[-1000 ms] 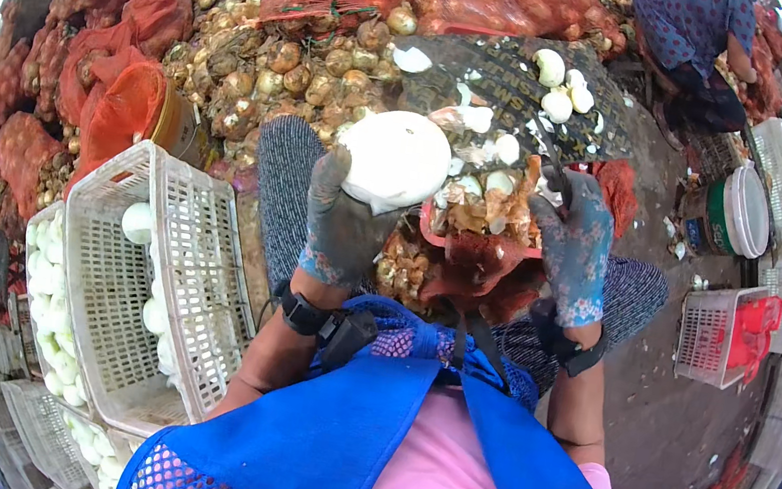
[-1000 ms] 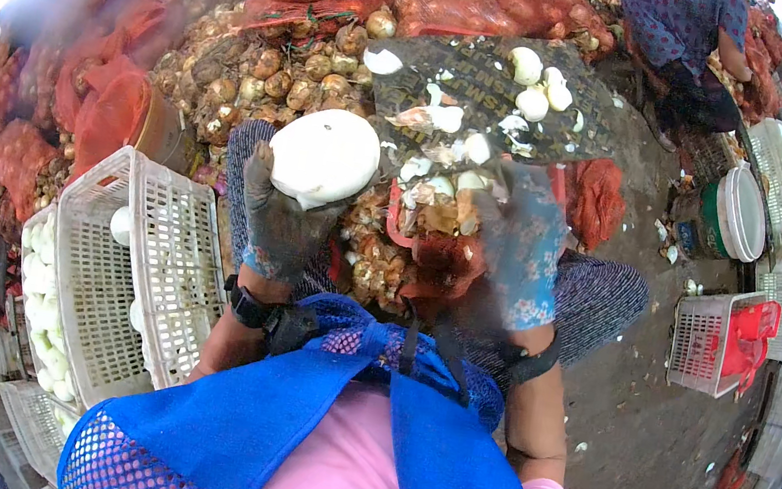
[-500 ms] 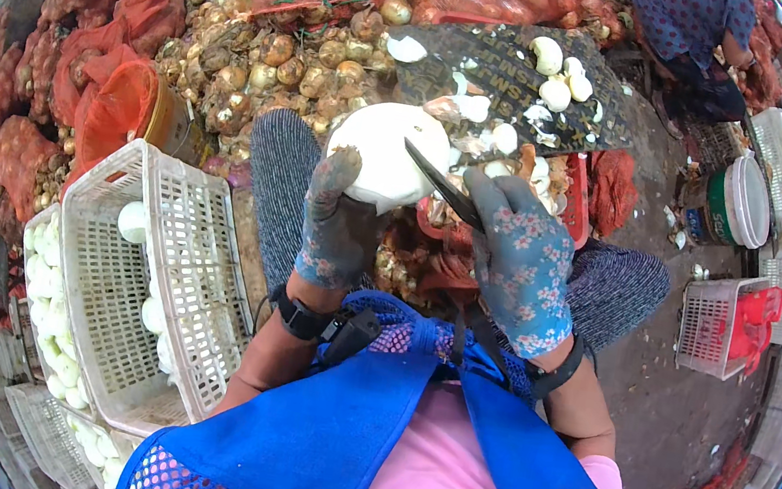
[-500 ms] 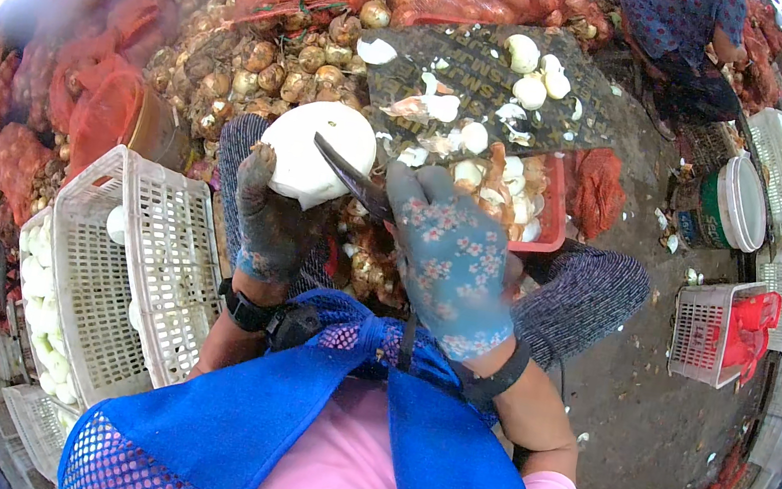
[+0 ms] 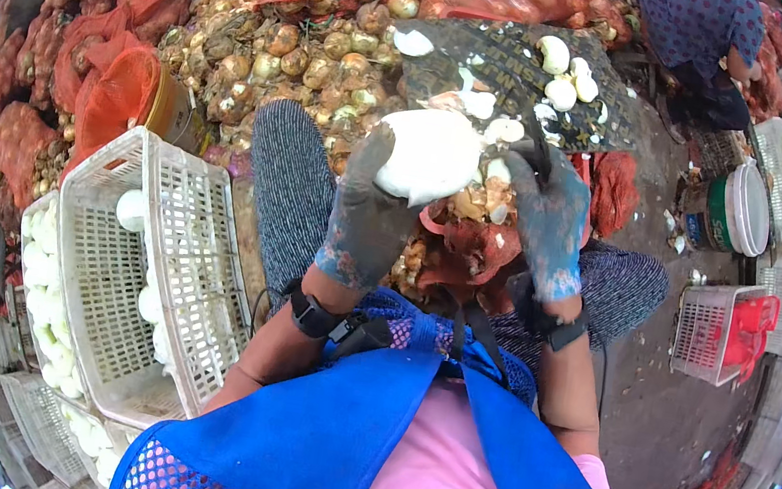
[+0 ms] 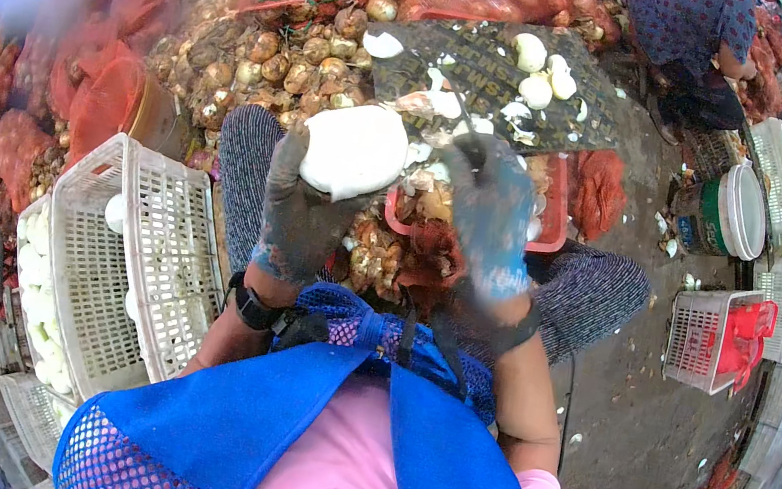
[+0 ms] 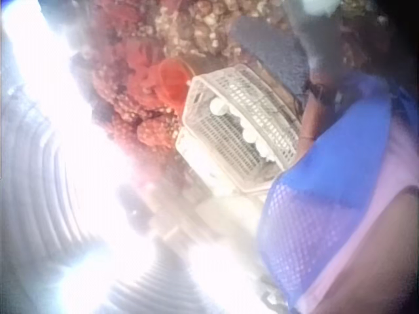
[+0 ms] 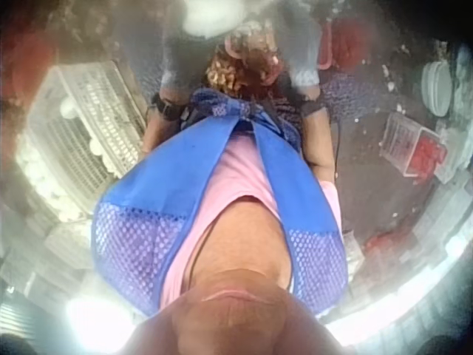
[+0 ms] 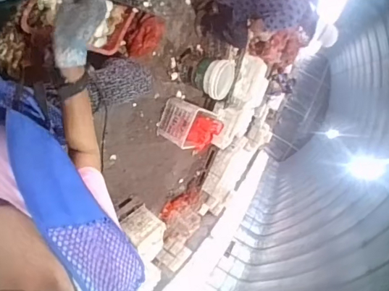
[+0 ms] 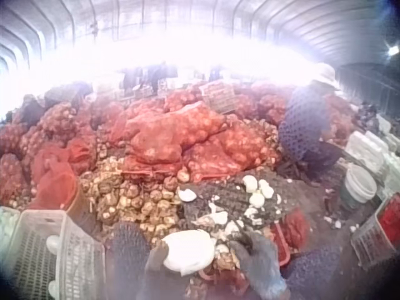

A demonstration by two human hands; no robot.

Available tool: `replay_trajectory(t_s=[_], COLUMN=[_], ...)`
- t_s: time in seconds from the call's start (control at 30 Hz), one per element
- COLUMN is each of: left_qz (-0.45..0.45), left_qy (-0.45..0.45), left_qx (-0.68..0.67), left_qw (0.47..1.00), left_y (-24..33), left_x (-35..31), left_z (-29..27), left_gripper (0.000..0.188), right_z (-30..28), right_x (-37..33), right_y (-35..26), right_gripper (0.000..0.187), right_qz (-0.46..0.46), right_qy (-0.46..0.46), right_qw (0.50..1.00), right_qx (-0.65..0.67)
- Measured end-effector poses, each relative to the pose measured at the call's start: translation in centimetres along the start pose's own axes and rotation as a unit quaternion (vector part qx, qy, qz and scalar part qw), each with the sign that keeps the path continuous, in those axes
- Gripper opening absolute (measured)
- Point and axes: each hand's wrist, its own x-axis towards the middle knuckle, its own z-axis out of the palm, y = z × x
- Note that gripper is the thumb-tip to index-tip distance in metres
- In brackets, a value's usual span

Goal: Peeling onions using a knife in a processing facility.

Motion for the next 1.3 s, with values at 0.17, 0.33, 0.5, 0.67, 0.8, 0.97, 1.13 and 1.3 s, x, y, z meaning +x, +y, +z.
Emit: replay_trajectory(t_s=[0.17, 0.33, 0.5, 0.67, 0.8, 0.97, 1.13, 1.3], left_qz=[0.037, 0.112, 0.121, 0.082, 0.049, 0.142, 0.070, 0.048], left_qy=[0.004, 0.022, -0.024, -0.068, -0.052, -0.049, -0.042, -0.105], left_qx=[0.020, 0.163, 0.100, 0.152, 0.169, 0.262, 0.223, 0.012], left_qw=[0.999, 0.980, 0.987, 0.983, 0.983, 0.953, 0.971, 0.993], left_y=[-1.4, -1.2, -1.3, -0.5, -0.4, -0.9, -1.4, -3.9], left_x=[0.9, 0.4, 1.0, 1.0, 1.1, 1.1, 1.7, 2.9], left_z=[-0.5, 0.2, -1.1, -1.3, -1.5, -0.9, -2.1, -5.0], left_gripper=[0.052, 0.065, 0.078, 0.092, 0.095, 0.088, 0.070, 0.061], right_z=[-0.1, 1.1, 0.4, -1.8, -2.9, -2.2, -0.4, 0.6], right_x=[-1.9, -2.3, -2.0, -0.8, 0.4, 1.7, 3.2, 4.3], right_y=[-6.4, -5.8, -6.7, -8.1, -10.2, -11.3, -12.3, -16.7], right_gripper=[0.027, 0.030, 0.025, 0.019, 0.024, 0.023, 0.023, 0.025], right_qz=[0.002, -0.090, -0.104, -0.041, 0.023, -0.076, -0.249, -0.042], right_qy=[-0.049, 0.016, 0.004, -0.109, -0.196, -0.220, -0.199, -0.341], right_qw=[0.990, 0.995, 0.994, 0.992, 0.975, 0.972, 0.941, 0.925], right_qx=[0.131, 0.036, 0.015, 0.042, 0.097, 0.031, -0.116, 0.164])
